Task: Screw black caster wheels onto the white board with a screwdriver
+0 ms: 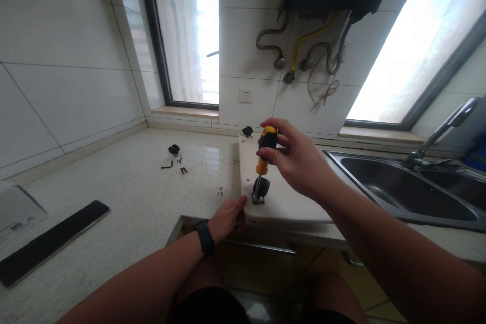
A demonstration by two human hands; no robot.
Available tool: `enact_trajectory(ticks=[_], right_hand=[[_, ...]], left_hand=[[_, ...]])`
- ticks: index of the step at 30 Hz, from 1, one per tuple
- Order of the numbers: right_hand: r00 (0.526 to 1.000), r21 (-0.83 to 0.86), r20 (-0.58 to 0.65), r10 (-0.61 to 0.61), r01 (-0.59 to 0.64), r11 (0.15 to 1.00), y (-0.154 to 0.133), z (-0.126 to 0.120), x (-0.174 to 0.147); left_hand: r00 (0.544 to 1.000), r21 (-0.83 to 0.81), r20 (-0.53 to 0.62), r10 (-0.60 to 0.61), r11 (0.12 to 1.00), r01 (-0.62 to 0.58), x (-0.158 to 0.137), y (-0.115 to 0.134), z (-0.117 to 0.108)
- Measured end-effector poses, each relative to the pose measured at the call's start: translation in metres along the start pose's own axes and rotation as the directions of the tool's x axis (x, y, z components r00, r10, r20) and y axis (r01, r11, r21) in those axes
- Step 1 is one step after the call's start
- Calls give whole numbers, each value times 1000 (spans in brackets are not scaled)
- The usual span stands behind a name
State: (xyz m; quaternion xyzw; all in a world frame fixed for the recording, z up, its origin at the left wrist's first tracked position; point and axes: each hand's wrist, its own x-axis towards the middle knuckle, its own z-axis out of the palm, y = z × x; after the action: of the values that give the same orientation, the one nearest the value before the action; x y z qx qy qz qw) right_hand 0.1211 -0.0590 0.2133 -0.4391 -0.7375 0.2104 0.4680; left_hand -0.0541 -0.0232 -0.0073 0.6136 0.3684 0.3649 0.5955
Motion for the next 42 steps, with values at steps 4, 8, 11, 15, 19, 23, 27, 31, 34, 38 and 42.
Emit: enact_trajectory(ticks=[4,8,11,15,19,23,27,31,34,38,42], right_hand=[[993,8,116,25,-26,1000,-12,-6,2],[997,104,56,-55,49,993,-16,-13,9],[996,185,-28,-85,88,979,-14,-22,9],[982,203,-182,-53,90,975,3,-35,3],[905,198,-423,55,34,980,49,-42,0],[707,570,-582,402,2,822,105,-41,-5],[640,681,-534,553,-62,729,139,-35,-21],[590,749,-473,654,-122,651,151,-31,-33],[571,763,-466,676,-128,634,154,-30,-35],[548,767,-477,688,-123,630,159,-27,-38],[531,780,-471,704,-122,614,161,-22,-45]], left_hand=[[1000,-13,0,0,1000,0,0,-1,1],[1000,-6,14,-4,1000,4,-1,3,3],[1000,1,14,-4,1000,4,-2,5,4],[1000,5,5,1,1000,-1,-1,3,4],[1000,-7,4,1,1000,-1,1,1,5],[1000,-8,13,-4,1000,4,1,3,5],[1000,17,11,-10,1000,10,0,6,5],[1000,55,13,-25,998,24,0,4,2],[999,70,19,-30,997,29,2,2,-1],[998,71,50,-29,997,25,3,3,-2],[996,106,81,-39,994,30,3,5,-2]])
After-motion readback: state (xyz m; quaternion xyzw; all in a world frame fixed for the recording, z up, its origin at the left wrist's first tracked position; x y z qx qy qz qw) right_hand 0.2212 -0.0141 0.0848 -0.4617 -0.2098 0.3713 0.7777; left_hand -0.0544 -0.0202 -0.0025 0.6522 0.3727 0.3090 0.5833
